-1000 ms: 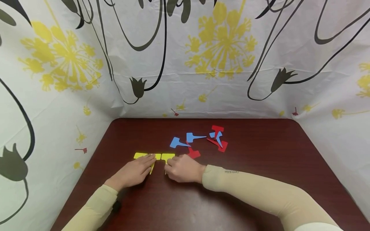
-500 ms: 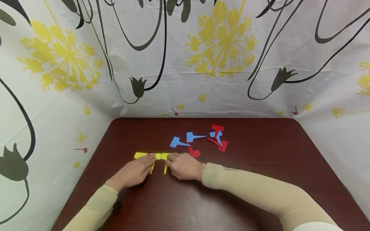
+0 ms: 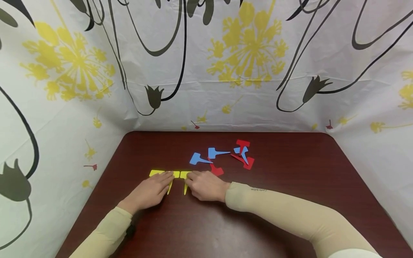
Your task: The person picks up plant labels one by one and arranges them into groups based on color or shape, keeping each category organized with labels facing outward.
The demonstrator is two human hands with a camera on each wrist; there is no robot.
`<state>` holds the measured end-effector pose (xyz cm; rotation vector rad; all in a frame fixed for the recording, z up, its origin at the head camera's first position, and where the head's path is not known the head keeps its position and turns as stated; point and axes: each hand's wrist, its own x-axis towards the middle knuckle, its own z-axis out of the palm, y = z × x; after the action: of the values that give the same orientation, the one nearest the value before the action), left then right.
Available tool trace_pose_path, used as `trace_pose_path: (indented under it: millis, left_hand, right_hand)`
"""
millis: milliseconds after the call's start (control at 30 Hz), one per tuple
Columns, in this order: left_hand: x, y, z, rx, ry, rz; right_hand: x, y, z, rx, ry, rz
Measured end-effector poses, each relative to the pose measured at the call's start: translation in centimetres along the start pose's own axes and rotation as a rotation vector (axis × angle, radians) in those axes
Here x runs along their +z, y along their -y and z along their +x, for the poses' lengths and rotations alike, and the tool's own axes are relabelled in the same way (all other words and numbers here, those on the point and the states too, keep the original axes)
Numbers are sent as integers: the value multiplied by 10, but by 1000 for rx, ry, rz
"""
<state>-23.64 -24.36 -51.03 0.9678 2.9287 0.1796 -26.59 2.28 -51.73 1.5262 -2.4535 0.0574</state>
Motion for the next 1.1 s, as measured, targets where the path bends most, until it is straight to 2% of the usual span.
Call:
trace_pose_path:
  millis: [367,533,733,933,1100]
  left_hand:
    - [-1,0,-1,-5,-3,24]
    - [-2,0,0,25,-37,73]
    - [-2,-2,2,52,-85,82]
    - [1,-8,6,84,-86,44]
    - [1,-13,11,106,-42,25]
  right_hand:
    - [2,-1,3,-4,0,-22]
    - [-1,-7,4,5,-66,-27]
    - [-6,-21,2,96,-147,-45]
    - [-5,-45,-5,235,-117,-31]
    - [-2,-66,-11,337,-81,18]
